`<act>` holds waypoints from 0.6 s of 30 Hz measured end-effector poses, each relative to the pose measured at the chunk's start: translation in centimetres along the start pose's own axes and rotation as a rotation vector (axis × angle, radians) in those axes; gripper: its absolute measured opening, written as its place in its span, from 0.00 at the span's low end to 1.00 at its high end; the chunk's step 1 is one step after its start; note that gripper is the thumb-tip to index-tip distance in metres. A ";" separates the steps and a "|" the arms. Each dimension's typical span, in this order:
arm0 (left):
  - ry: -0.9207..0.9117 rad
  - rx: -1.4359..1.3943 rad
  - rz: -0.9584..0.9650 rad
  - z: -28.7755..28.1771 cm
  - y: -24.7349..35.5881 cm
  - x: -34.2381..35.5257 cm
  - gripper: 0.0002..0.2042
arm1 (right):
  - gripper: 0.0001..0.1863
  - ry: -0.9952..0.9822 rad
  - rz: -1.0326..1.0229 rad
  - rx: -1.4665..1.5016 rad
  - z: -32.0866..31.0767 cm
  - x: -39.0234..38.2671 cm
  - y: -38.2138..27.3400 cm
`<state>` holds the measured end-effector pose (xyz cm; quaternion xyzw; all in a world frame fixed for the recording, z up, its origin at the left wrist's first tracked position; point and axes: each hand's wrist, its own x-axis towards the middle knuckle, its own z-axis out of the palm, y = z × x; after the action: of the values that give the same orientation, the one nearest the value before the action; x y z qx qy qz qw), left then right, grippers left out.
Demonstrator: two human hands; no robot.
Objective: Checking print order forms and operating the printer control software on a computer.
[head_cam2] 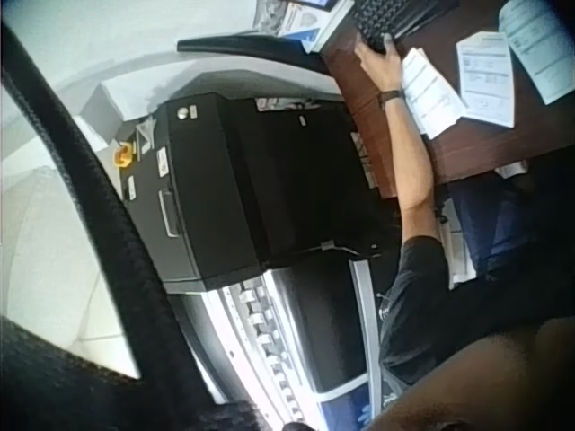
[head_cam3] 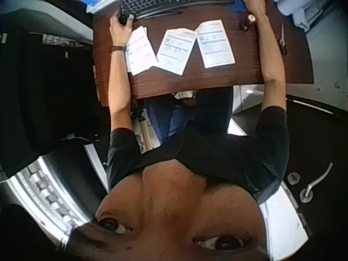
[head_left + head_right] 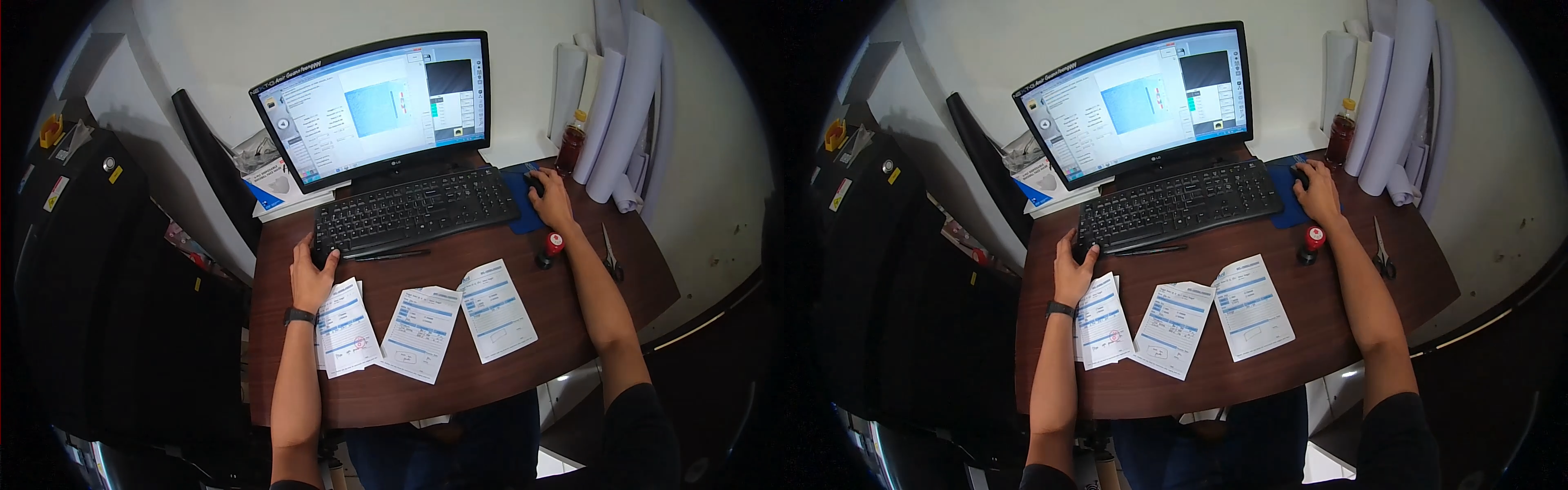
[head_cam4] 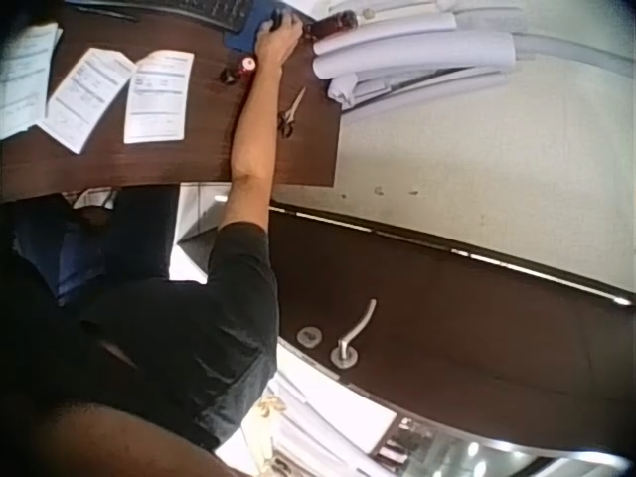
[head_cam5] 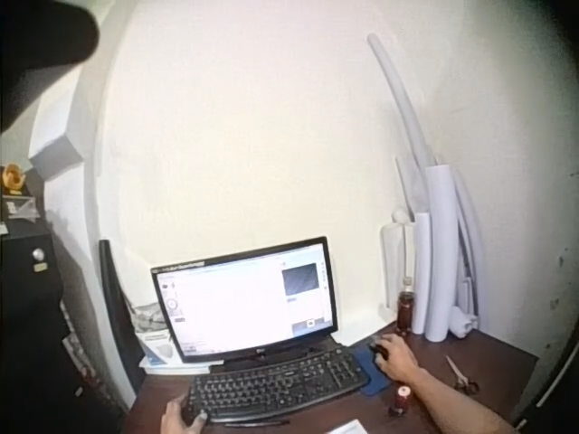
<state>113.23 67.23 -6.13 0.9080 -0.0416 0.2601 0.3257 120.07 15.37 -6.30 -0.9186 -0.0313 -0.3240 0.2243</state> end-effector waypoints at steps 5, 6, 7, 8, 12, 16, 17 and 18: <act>0.011 0.001 0.007 0.1 0.0 0.0 0.31 | 0.21 -0.006 -0.009 -0.008 0.0 0.0 0.0; 0.012 0.001 0.007 0.1 0.0 0.0 0.31 | 0.21 -0.006 -0.010 -0.008 -0.1 0.0 0.0; 0.009 -0.013 0.002 0.0 0.1 0.0 0.31 | 0.21 -0.007 -0.009 -0.001 -0.1 0.0 0.0; 0.006 -0.028 -0.003 -0.1 0.2 0.0 0.31 | 0.21 -0.007 -0.008 0.006 -0.1 0.0 -0.1; -0.009 -0.035 -0.041 -0.3 0.8 0.0 0.30 | 0.21 -0.007 -0.006 0.003 -0.1 -0.1 0.0; -0.003 -0.005 -0.007 -0.3 0.4 0.0 0.31 | 0.22 -0.013 0.004 0.006 -0.1 -0.1 -0.2; -0.014 -0.003 -0.016 -0.3 0.5 0.0 0.30 | 0.22 -0.017 0.014 0.005 -0.1 -0.2 -0.2; -0.014 -0.002 -0.016 -0.3 0.7 0.0 0.30 | 0.22 -0.017 0.014 0.006 -0.1 -0.2 -0.2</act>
<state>112.95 66.84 -5.51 0.9099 -0.0367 0.2510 0.3283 119.81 15.51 -6.29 -0.9208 -0.0275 -0.3144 0.2290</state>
